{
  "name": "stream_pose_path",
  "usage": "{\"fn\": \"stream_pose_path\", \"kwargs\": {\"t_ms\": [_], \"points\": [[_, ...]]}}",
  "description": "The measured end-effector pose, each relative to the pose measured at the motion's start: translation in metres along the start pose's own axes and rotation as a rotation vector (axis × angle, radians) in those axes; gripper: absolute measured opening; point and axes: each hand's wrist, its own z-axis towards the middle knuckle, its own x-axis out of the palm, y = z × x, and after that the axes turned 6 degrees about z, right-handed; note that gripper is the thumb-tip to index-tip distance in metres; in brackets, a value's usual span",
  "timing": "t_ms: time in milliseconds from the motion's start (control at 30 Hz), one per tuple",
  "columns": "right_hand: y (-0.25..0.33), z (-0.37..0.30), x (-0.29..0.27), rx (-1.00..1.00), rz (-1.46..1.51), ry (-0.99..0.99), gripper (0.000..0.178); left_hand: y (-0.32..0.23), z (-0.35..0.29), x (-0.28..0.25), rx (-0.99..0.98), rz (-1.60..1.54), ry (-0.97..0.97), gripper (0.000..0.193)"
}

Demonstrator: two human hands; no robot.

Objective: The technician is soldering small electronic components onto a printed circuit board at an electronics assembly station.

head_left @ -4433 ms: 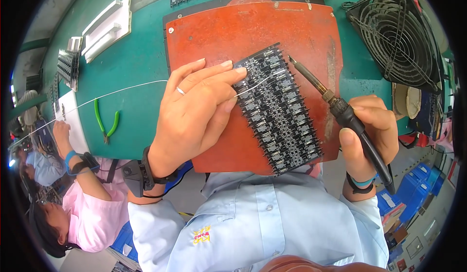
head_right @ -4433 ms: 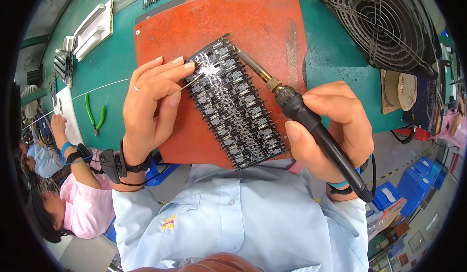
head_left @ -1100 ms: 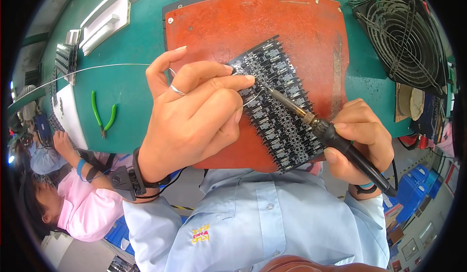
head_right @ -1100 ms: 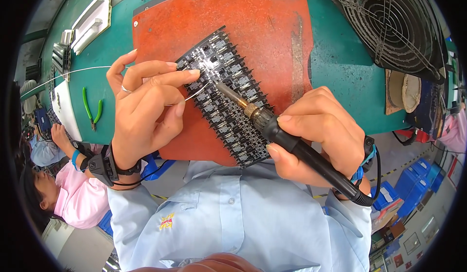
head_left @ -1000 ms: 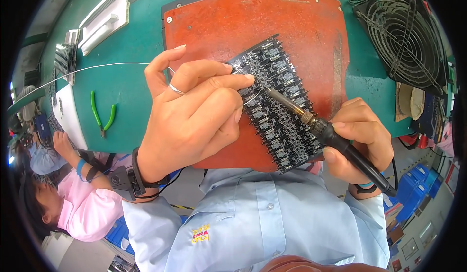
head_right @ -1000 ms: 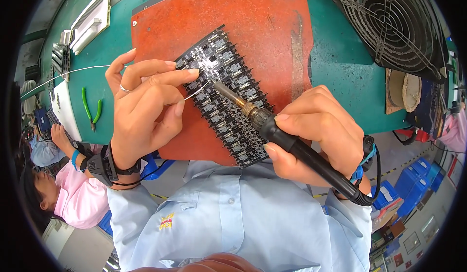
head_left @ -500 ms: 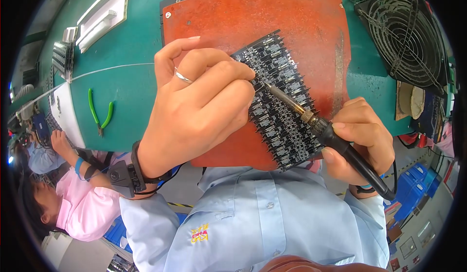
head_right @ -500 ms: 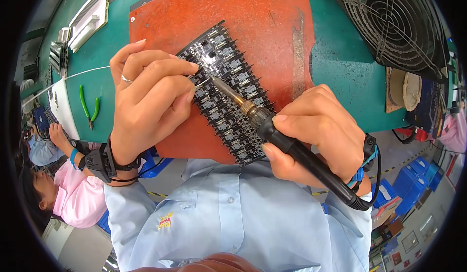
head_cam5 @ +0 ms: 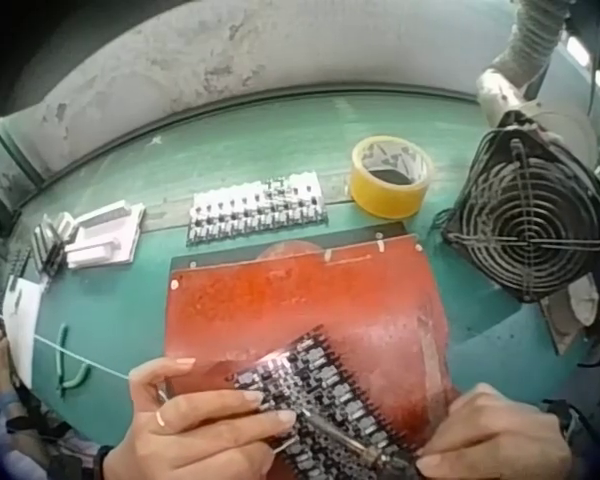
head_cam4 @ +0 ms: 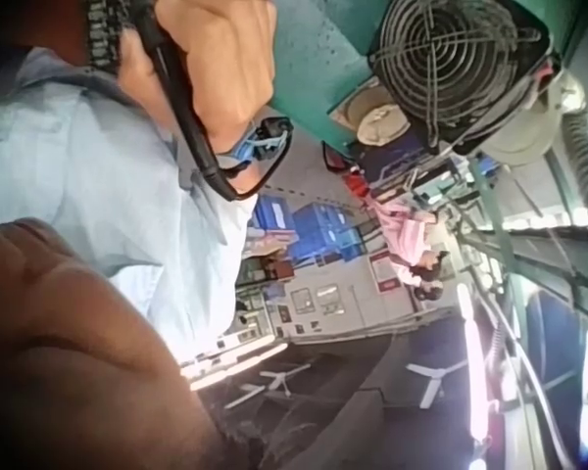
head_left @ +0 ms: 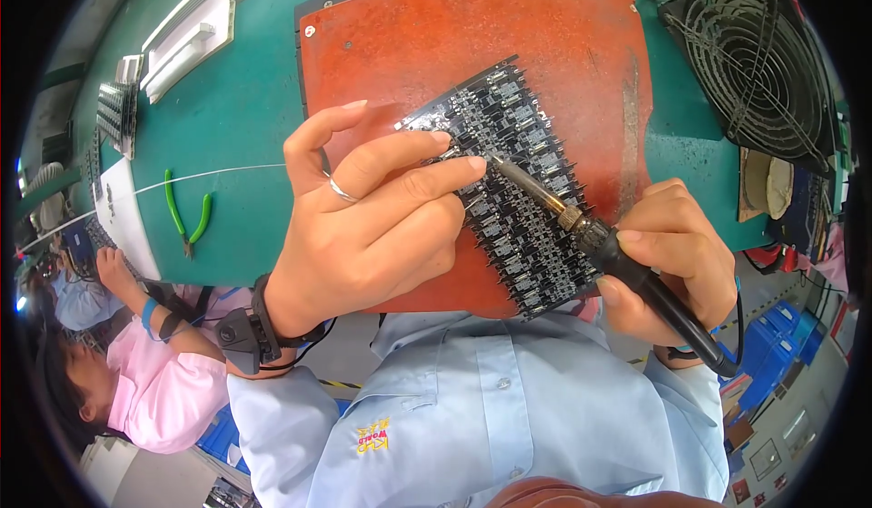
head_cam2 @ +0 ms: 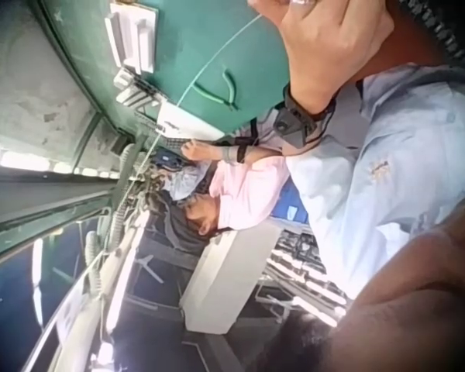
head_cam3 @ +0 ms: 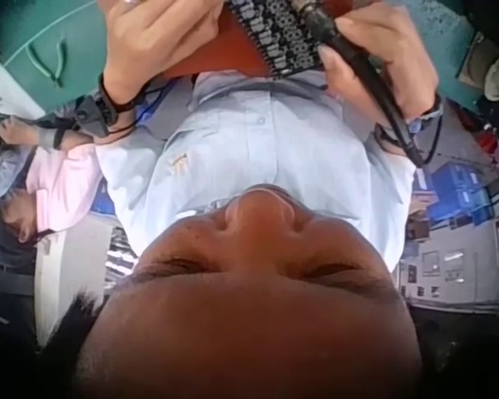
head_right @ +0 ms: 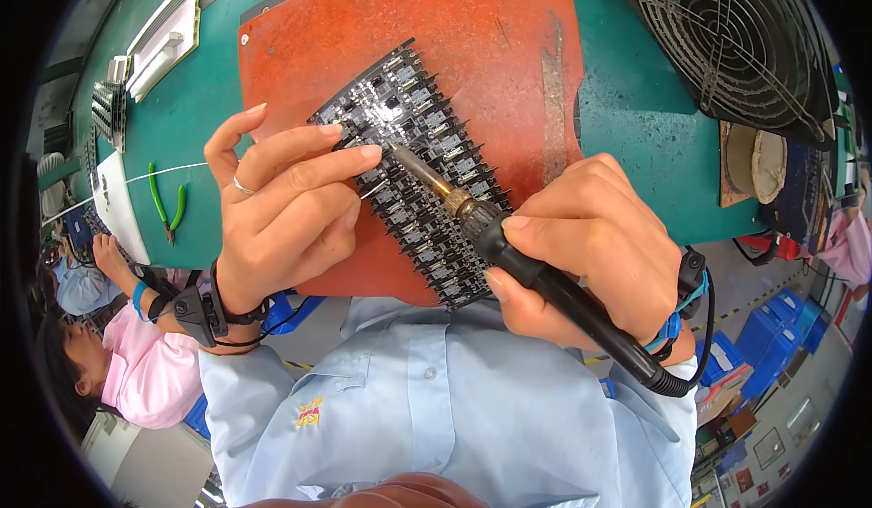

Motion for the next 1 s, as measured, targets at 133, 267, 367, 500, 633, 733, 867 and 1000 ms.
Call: {"fn": "stream_pose_path", "kwargs": {"t_ms": [133, 267, 367, 500, 633, 733, 867, 1000], "points": [[0.0016, -0.0004, -0.0042, 0.005, 0.002, 0.002, 0.037, -0.0012, 0.0021, -0.0001, -0.015, 0.005, 0.008, 0.016], [-0.0010, 0.0001, -0.0017, 0.000, 0.012, 0.004, 0.037, -0.0012, 0.0001, 0.0006, -0.025, 0.004, 0.005, 0.017], [-0.0012, -0.0013, -0.0016, -0.004, 0.015, 0.010, 0.037, -0.0025, -0.0005, 0.0006, -0.032, 0.001, 0.006, 0.018], [-0.0005, 0.0004, -0.0028, -0.001, 0.005, 0.019, 0.037, -0.0025, 0.0012, -0.0004, -0.039, -0.002, 0.016, 0.018], [0.0010, -0.0001, -0.0040, -0.002, 0.012, -0.018, 0.036, -0.0020, 0.0011, -0.0003, -0.040, -0.001, 0.021, 0.018], [0.0015, -0.0015, -0.0052, -0.006, 0.038, -0.082, 0.036, -0.0018, 0.0010, -0.0001, -0.041, -0.008, 0.020, 0.018], [-0.0007, 0.0001, -0.0047, 0.000, 0.016, -0.017, 0.035, -0.0020, 0.0012, -0.0008, -0.042, -0.006, 0.027, 0.018], [-0.0032, -0.0011, -0.0016, -0.005, 0.022, -0.014, 0.036, -0.0021, 0.0003, -0.0007, -0.050, -0.015, 0.030, 0.017]]}}
